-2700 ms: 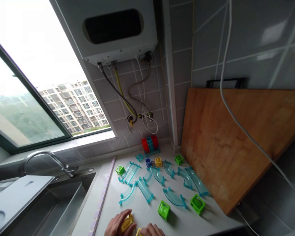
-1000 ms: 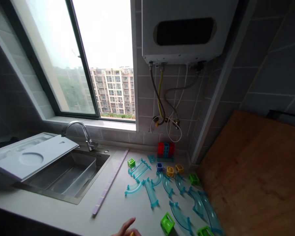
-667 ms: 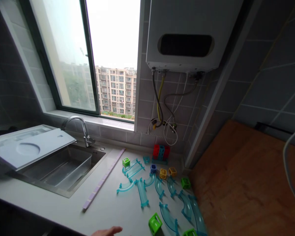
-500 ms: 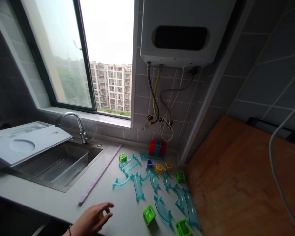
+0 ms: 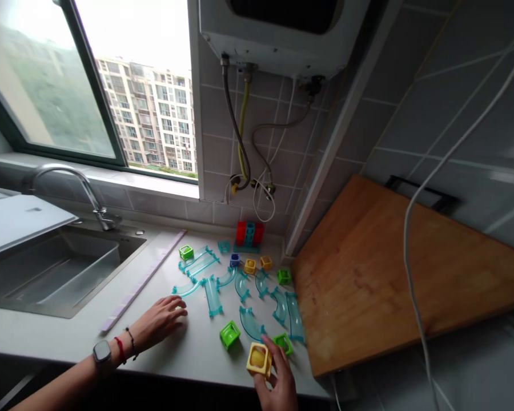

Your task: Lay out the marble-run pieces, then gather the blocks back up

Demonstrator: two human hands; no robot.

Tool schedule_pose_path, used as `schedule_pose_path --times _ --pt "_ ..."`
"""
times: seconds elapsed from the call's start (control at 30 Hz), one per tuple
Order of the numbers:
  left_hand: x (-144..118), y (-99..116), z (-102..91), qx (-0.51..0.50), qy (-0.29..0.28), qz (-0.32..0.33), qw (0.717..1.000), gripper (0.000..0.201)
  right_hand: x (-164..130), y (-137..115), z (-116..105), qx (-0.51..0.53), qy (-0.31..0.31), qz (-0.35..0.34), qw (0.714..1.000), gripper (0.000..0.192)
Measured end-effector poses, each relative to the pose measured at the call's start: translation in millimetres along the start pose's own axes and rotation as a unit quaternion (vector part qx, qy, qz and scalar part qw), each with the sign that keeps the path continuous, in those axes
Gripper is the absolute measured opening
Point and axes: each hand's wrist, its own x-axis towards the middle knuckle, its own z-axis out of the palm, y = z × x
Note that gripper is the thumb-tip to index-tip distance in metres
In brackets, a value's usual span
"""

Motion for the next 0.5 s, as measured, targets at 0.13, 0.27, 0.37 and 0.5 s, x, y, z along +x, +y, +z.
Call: schedule_pose_path --times 0.13,0.27,0.37,0.5 --pt "-21.7 30.4 -0.1 -0.01 0.055 -0.001 0.998 0.019 53.8 -12.1 -13.5 -0.221 0.015 -0.086 0.971 0.045" --pt "-43.9 68.6 -2.7 -0.059 0.129 -0.029 0.989 0.018 107.4 -13.5 -5.9 -0.366 0.039 -0.099 0.925 0.04" --pt "-53.6 82.8 -9.8 -0.096 0.149 -0.049 0.983 0.018 132.7 -8.5 5.1 -0.404 0.042 -0.095 0.909 0.038" --pt "-59.5 75.3 -19.4 -0.143 0.114 -0.053 0.982 0.015 138.7 -0.5 12.7 -0.438 0.032 -0.094 0.894 0.037"
